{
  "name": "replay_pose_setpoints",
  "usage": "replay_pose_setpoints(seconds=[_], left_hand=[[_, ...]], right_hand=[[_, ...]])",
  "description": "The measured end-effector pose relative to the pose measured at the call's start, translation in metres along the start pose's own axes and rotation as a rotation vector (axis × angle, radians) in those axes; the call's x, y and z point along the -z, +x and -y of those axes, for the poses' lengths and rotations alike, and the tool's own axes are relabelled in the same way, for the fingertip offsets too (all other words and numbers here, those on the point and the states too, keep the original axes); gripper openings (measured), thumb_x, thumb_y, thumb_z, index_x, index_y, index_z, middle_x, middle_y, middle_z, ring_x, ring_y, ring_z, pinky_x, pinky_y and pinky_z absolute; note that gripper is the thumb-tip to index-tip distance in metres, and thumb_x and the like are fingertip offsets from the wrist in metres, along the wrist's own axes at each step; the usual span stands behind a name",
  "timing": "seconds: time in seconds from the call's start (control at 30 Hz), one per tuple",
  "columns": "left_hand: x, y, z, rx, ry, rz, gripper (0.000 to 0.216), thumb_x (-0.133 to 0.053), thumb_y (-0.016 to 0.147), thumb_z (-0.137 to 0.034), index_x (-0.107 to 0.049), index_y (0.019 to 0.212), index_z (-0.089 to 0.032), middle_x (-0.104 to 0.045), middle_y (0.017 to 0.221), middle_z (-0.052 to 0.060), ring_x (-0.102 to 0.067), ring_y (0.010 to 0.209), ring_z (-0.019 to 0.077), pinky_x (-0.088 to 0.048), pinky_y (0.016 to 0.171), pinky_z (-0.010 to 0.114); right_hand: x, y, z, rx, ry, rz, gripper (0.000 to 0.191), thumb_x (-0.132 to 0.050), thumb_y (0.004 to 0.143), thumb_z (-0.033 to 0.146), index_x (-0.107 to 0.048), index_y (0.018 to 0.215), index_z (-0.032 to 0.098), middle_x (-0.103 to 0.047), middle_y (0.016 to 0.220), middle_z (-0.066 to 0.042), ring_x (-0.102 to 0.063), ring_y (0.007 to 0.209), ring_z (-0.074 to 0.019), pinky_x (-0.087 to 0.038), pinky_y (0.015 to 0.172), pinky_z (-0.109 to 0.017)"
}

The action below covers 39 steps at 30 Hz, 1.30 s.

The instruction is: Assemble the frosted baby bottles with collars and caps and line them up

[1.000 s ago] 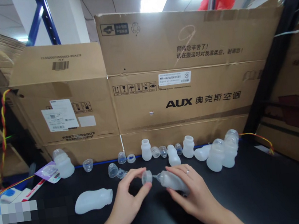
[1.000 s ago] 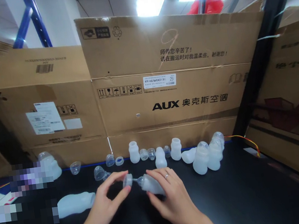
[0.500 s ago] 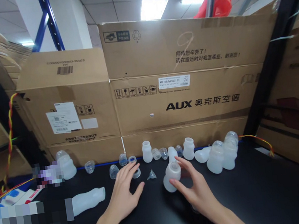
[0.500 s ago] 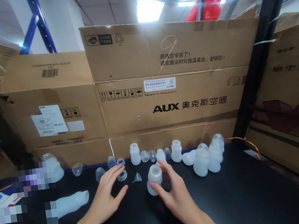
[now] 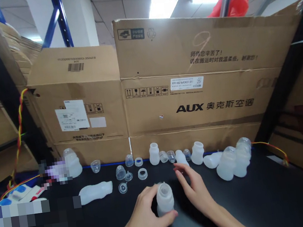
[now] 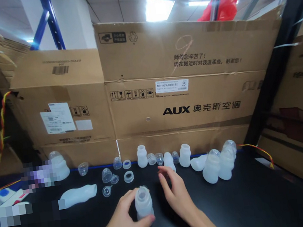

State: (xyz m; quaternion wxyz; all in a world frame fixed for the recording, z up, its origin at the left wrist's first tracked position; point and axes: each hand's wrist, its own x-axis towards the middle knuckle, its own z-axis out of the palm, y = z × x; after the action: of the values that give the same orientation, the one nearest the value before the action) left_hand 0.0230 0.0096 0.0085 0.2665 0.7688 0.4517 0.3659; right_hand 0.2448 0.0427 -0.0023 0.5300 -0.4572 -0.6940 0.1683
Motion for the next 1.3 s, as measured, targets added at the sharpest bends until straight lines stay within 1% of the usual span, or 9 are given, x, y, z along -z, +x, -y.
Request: replay_pose_setpoints(seconds=[0.1,0.2,0.37,0.63,0.8,0.93,1.07,1.2,1.3], left_hand=[[0.003,0.001,0.002,-0.013,0.006,0.001,0.044,-0.083,0.070,-0.032,-0.072,0.112,-0.027,-0.075,0.117,0.006,-0.069,0.109,0.0319,-0.055,0.100,0.044],[0.005,0.003,0.001,-0.028,0.000,0.004,0.042,-0.080,0.070,-0.027,-0.070,0.111,-0.026,-0.076,0.112,0.005,-0.069,0.106,0.0297,-0.054,0.099,0.041],[0.012,0.005,0.002,-0.049,0.024,-0.014,0.040,-0.074,0.068,-0.020,-0.067,0.108,-0.024,-0.074,0.101,0.004,-0.069,0.095,0.0256,-0.054,0.092,0.036],[0.017,0.007,0.004,-0.062,0.063,-0.029,0.027,-0.071,0.071,-0.021,-0.061,0.096,-0.023,-0.068,0.090,0.001,-0.064,0.083,0.0210,-0.053,0.083,0.031],[0.016,0.008,0.006,-0.085,0.062,-0.040,0.024,-0.070,0.071,-0.020,-0.060,0.093,-0.022,-0.068,0.088,0.000,-0.062,0.081,0.0189,-0.051,0.080,0.028],[0.015,0.008,0.008,-0.110,0.043,-0.088,0.027,-0.071,0.071,-0.021,-0.062,0.096,-0.022,-0.070,0.090,0.000,-0.064,0.082,0.0190,-0.051,0.080,0.027],[0.017,0.007,0.003,-0.099,0.064,-0.063,0.023,-0.069,0.073,-0.021,-0.060,0.095,-0.022,-0.068,0.086,0.000,-0.061,0.077,0.0179,-0.050,0.077,0.027],[0.022,0.009,-0.006,-0.081,0.129,-0.012,0.025,-0.064,0.069,-0.016,-0.057,0.093,-0.023,-0.064,0.084,-0.002,-0.058,0.074,0.0169,-0.047,0.071,0.026],[0.024,0.010,-0.009,-0.125,0.153,0.009,0.026,-0.062,0.064,-0.013,-0.057,0.087,-0.023,-0.064,0.086,0.000,-0.059,0.078,0.0185,-0.047,0.072,0.027]], right_hand=[[-0.015,0.022,-0.008,0.154,-0.315,0.037,0.025,-0.044,0.105,0.029,-0.066,0.115,0.022,-0.073,0.104,-0.009,-0.070,0.093,-0.0230,-0.058,0.082,-0.034],[-0.035,0.043,-0.011,0.220,-0.583,0.006,0.022,-0.050,0.097,0.020,-0.068,0.111,0.023,-0.071,0.111,-0.010,-0.065,0.103,-0.0272,-0.053,0.091,-0.039],[-0.064,0.067,-0.014,0.112,-0.756,-0.132,0.029,-0.058,0.094,0.027,-0.068,0.119,0.016,-0.062,0.132,-0.021,-0.050,0.125,-0.0430,-0.037,0.104,-0.059],[-0.059,0.067,-0.025,-0.047,-0.868,-0.044,0.036,-0.063,0.090,0.029,-0.067,0.122,0.013,-0.061,0.131,-0.025,-0.057,0.114,-0.0431,-0.034,0.101,-0.057],[-0.039,0.067,-0.031,-0.111,-0.742,0.114,0.050,-0.073,0.085,0.031,-0.062,0.131,0.015,-0.068,0.120,-0.019,-0.067,0.102,-0.0333,-0.046,0.089,-0.038],[-0.022,0.072,-0.026,-0.127,-0.577,0.173,0.040,-0.066,0.089,0.030,-0.065,0.125,0.014,-0.072,0.111,-0.015,-0.068,0.104,-0.0306,-0.048,0.091,-0.036],[-0.008,0.077,-0.001,-0.117,-0.377,0.177,0.040,-0.056,0.096,0.042,-0.068,0.121,0.013,-0.072,0.113,-0.016,-0.068,0.101,-0.0293,-0.050,0.092,-0.037],[0.001,0.065,0.033,-0.087,-0.066,0.288,0.050,-0.041,0.103,0.055,-0.074,0.108,0.017,-0.075,0.095,-0.007,-0.069,0.088,-0.0230,-0.054,0.082,-0.031],[0.006,0.047,0.048,-0.137,0.269,0.354,0.049,-0.051,0.099,0.059,-0.077,0.092,0.018,-0.073,0.087,-0.006,-0.065,0.084,-0.0224,-0.052,0.081,-0.031]])
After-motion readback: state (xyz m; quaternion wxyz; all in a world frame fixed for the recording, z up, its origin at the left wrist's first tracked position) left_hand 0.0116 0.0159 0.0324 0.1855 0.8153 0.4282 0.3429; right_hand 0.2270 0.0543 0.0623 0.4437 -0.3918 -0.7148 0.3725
